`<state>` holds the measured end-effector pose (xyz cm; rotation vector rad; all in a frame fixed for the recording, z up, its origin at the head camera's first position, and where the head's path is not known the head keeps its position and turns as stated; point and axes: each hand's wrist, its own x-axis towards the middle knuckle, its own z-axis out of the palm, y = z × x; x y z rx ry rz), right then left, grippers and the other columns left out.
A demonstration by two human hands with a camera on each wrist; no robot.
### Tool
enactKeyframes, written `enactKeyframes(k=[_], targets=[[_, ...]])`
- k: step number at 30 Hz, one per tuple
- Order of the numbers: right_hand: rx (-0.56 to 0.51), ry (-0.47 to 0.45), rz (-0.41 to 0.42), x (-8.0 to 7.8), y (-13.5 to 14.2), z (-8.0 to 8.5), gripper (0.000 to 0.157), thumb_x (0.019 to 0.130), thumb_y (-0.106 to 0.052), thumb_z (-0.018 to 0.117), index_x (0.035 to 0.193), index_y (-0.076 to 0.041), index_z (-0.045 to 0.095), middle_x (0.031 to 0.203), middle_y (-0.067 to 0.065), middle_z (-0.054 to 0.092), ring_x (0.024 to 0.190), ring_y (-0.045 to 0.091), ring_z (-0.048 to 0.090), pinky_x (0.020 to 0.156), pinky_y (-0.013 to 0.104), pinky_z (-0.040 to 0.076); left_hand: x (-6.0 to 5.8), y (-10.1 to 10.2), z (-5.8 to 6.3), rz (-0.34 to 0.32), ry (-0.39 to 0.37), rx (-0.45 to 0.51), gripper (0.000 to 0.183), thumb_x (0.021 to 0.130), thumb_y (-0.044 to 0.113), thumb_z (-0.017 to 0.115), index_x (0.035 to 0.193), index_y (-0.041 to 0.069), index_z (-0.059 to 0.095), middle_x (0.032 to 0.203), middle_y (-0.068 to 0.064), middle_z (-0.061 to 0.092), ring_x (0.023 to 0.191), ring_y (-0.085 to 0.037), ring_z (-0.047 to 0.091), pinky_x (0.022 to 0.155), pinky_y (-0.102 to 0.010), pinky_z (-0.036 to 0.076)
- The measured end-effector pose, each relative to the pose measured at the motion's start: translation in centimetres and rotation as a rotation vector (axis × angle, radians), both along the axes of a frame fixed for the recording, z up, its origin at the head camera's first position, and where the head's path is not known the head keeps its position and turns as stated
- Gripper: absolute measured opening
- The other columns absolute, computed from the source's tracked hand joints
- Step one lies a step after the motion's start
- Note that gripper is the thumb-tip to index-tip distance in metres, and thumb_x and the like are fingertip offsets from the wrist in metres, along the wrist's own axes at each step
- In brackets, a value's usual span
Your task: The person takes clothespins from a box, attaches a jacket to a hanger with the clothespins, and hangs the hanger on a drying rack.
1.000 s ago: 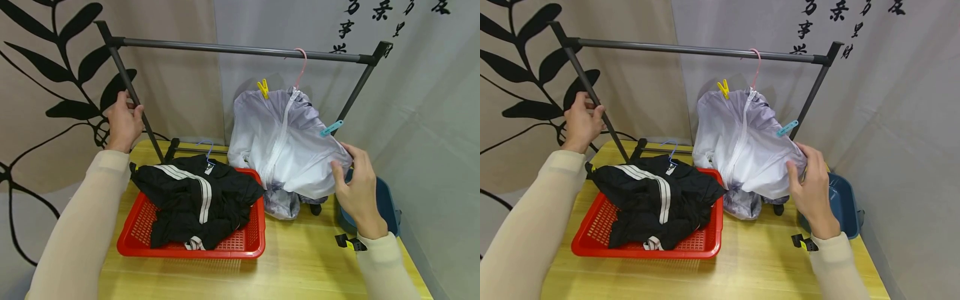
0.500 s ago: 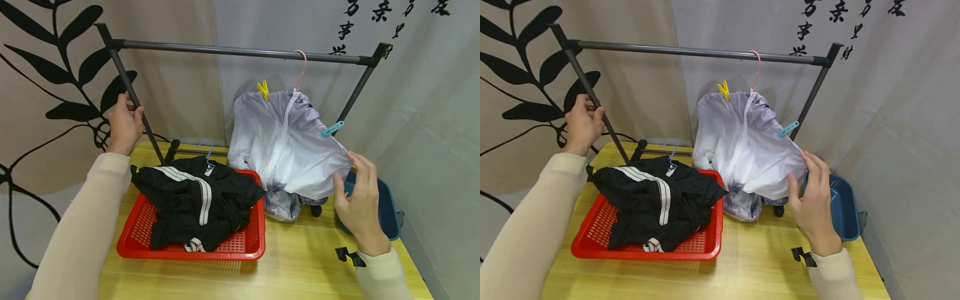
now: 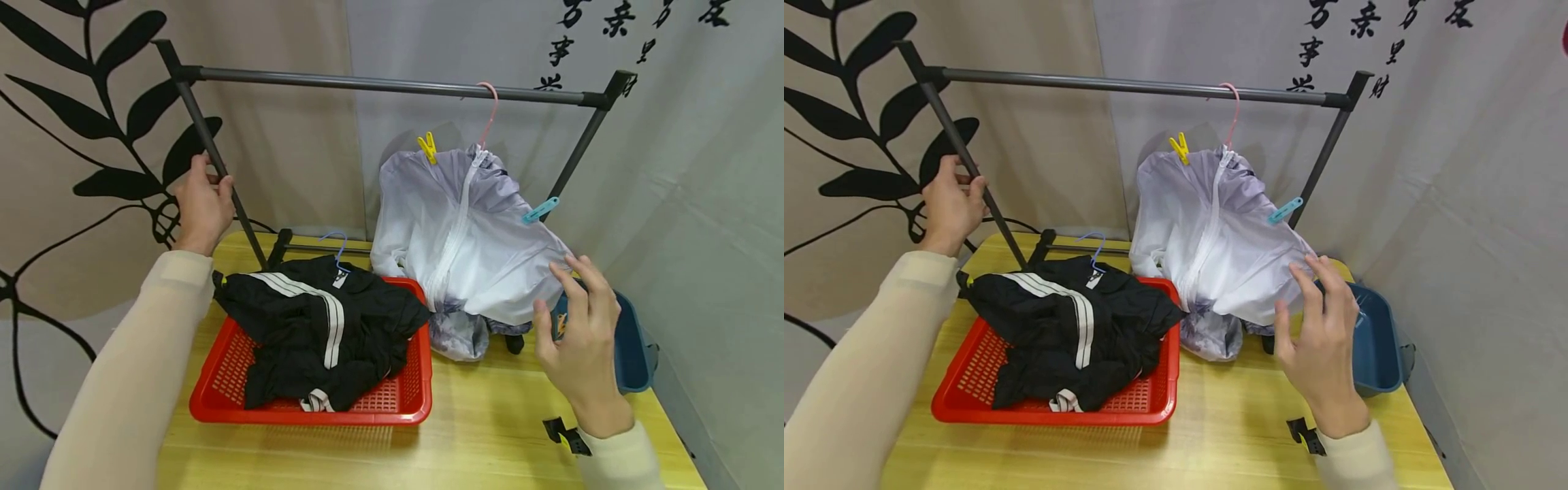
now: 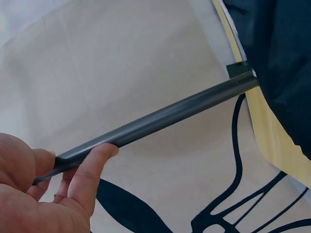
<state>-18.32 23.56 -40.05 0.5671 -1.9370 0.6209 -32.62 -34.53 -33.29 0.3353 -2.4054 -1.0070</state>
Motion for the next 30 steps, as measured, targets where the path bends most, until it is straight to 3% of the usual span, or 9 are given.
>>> enactKeyframes(k=[2,6,9,13,16,22,26,30], targets=[[0.013,0.008,0.009,0.2,-0.4,0.0,0.052,0.119,-0.035,0.062,0.151,0.006,0.069,0.159,0.034,0.061,0.156,0.057,0.054,0.137,0.049,0.032,0.0,0.0,0.0,0.009,-0.012,0.002,0.052,0.125,0.028,0.051,0.174,0.011,0.043,0.153,-0.028,0.068,0.134,-0.045,0.075,0.112,-0.063,0.065],[0.041,0.008,0.046,0.3,-1.3,-0.1,0.052,0.120,-0.036,0.060,0.149,0.006,0.070,0.158,0.033,0.064,0.153,0.056,0.055,0.138,0.043,0.029,0.3,-0.2,-0.2,0.000,-0.048,-0.010,0.050,0.124,0.026,0.053,0.169,0.004,0.050,0.152,-0.030,0.070,0.130,-0.046,0.075,0.098,-0.049,0.064],[0.082,-0.007,0.064,0.4,-1.9,-0.3,0.050,0.120,-0.032,0.060,0.151,0.005,0.069,0.160,0.032,0.065,0.153,0.054,0.056,0.139,0.052,0.032,0.8,-0.5,-0.5,-0.030,-0.088,-0.021,0.052,0.123,0.029,0.052,0.166,0.000,0.051,0.154,-0.032,0.070,0.133,-0.049,0.075,0.095,-0.046,0.060],[0.142,-0.039,0.082,0.5,-2.8,-0.7,0.048,0.121,-0.029,0.059,0.155,0.003,0.068,0.162,0.029,0.064,0.154,0.053,0.057,0.133,0.070,0.035,1.8,-0.5,-0.5,-0.067,-0.134,-0.024,0.061,0.122,0.031,0.052,0.171,-0.004,0.042,0.161,-0.034,0.065,0.142,-0.053,0.070,0.109,-0.063,0.059],[0.170,-0.063,0.102,0.5,-3.4,-0.9,0.048,0.122,-0.029,0.058,0.157,0.002,0.067,0.164,0.028,0.063,0.156,0.051,0.057,0.129,0.073,0.037,2.8,-0.3,-0.7,-0.074,-0.160,-0.043,0.071,0.122,0.033,0.052,0.177,-0.005,0.029,0.164,-0.037,0.060,0.144,-0.058,0.065,0.117,-0.073,0.053],[0.195,-0.091,0.151,0.3,-4.6,-1.2,0.047,0.123,-0.031,0.057,0.157,0.000,0.067,0.165,0.026,0.063,0.156,0.050,0.057,0.129,0.072,0.038,4.4,0.5,-1.7,-0.097,-0.188,-0.098,0.079,0.121,0.033,0.053,0.178,-0.007,0.015,0.165,-0.045,0.048,0.134,-0.063,0.061,0.109,-0.077,0.056],[0.194,-0.101,0.181,0.0,-5.5,-1.4,0.046,0.123,-0.031,0.057,0.156,-0.001,0.068,0.163,0.026,0.065,0.156,0.050,0.058,0.130,0.069,0.038,5.4,1.4,-2.3,-0.167,-0.210,-0.172,0.067,0.121,0.028,0.055,0.170,-0.012,0.034,0.158,-0.043,0.051,0.131,-0.059,0.058,0.107,-0.075,0.056],[0.198,-0.151,0.219,-0.2,-6.4,-1.6,0.046,0.122,-0.032,0.057,0.156,-0.003,0.068,0.164,0.024,0.065,0.156,0.049,0.058,0.131,0.065,0.039,6.2,2.5,-2.8,-0.274,-0.253,-0.264,0.048,0.121,0.026,0.058,0.153,-0.010,0.059,0.147,-0.039,0.062,0.126,-0.055,0.062,0.101,-0.071,0.058]])
